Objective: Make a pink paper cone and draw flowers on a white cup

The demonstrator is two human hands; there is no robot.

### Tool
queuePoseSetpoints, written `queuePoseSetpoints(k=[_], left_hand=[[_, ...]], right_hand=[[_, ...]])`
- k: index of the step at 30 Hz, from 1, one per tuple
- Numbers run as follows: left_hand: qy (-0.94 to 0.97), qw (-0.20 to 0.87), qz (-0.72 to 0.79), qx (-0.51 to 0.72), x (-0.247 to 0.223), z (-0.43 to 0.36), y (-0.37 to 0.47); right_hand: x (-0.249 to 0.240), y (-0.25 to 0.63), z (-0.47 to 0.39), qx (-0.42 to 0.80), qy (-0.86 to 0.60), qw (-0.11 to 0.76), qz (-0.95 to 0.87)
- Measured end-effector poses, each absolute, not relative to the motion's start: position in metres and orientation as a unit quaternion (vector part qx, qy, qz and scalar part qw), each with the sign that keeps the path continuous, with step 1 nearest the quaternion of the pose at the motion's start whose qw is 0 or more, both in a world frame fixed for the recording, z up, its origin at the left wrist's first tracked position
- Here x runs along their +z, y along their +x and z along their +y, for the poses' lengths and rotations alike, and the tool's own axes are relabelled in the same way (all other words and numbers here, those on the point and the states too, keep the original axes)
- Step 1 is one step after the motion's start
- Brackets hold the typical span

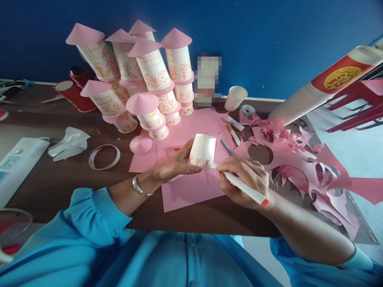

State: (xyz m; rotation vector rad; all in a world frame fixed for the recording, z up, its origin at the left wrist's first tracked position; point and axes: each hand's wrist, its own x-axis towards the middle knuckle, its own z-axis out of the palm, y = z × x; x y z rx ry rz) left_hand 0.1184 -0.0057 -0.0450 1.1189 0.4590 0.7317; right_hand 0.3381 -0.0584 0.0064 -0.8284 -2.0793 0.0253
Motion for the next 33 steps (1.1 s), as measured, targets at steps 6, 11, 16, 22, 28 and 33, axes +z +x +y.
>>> queuePoseSetpoints(k=[6,11,16,22,28,33], left_hand=[[0.509,0.763,0.209,0.339,-0.043,-0.0066,0.1188],[0.507,0.764,0.21,0.339,-0.0401,-0.0069,0.1194],[0.513,0.759,0.214,0.339,-0.0396,-0.0068,0.1197],[0.514,0.76,0.21,0.339,-0.0431,-0.006,0.1192],[0.518,0.761,0.202,0.336,-0.0456,-0.0054,0.1179],[0.513,0.76,0.213,0.338,-0.0419,-0.0068,0.1178]], right_hand=[[0.0078,0.3391,-0.0595,-0.002,-0.334,0.441,-0.833],[0.0082,0.3387,-0.0607,0.005,-0.324,0.441,-0.837],[0.0068,0.3381,-0.06,0.001,-0.326,0.442,-0.836],[0.0054,0.3383,-0.0588,0.007,-0.326,0.442,-0.836],[0.0056,0.3381,-0.0584,0.015,-0.324,0.444,-0.835],[0.0068,0.3381,-0.0604,0.008,-0.329,0.442,-0.834]])
